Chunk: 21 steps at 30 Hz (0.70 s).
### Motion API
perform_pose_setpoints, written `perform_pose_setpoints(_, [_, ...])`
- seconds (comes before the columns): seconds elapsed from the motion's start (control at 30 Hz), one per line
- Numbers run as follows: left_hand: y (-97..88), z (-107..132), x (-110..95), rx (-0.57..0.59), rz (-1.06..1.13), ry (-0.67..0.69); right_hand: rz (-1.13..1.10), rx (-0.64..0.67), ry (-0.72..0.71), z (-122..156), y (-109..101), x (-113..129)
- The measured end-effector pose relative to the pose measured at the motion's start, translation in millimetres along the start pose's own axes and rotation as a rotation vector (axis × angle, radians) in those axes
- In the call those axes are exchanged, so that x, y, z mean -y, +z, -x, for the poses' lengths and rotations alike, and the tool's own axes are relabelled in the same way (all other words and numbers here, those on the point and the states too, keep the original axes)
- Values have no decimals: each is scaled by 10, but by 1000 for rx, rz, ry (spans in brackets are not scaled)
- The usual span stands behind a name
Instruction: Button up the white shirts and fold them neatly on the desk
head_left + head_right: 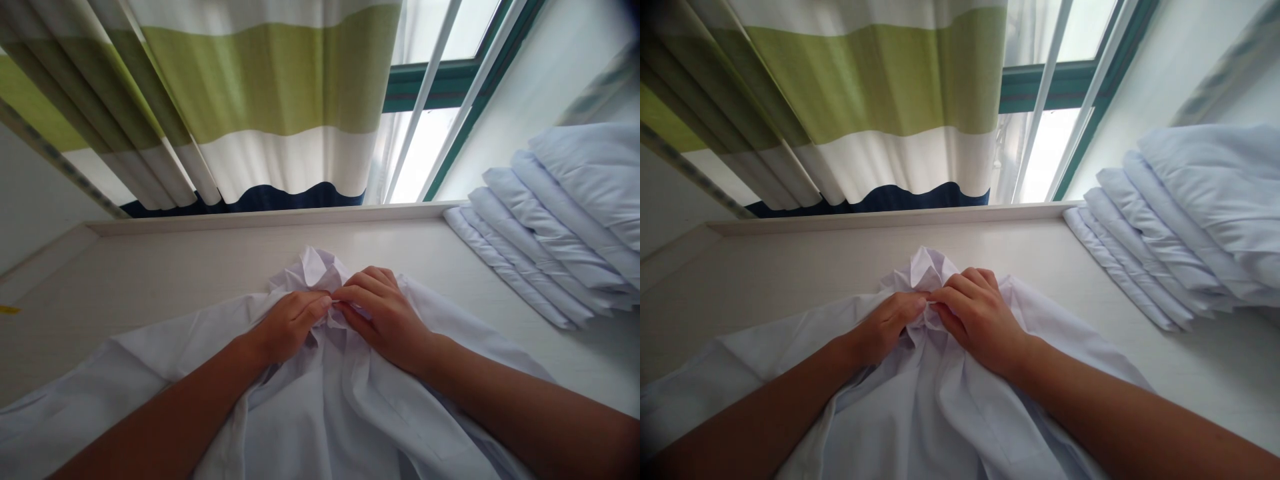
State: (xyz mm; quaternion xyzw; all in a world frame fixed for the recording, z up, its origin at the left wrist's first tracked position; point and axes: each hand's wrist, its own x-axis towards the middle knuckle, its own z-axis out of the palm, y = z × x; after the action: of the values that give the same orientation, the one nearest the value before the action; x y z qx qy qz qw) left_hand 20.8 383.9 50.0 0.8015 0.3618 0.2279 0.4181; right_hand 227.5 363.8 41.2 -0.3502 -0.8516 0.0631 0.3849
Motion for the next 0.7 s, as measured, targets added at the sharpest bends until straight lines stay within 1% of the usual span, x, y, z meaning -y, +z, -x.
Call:
perform_pose_setpoints(0.13, [-8, -17, -50, 53, -23, 8, -53, -3, 17, -1, -4, 24])
perform_pose_setpoints(0.27, [4, -25, -41, 45, -78, -10, -77, -4, 39, -12, -12, 22])
perform_pose_setpoints(0.37, [15, -18, -6, 20, -99, -34, -45, -4, 40, -19, -24, -5])
perform_pose_setpoints(0.5, [20, -12, 29, -4, -66, -55, -13, 7, 47, -23, -29, -39])
perform_pose_setpoints(0.7, [7, -13, 28, 2, -36, -49, -81, 49, 50, -17, -7, -72])
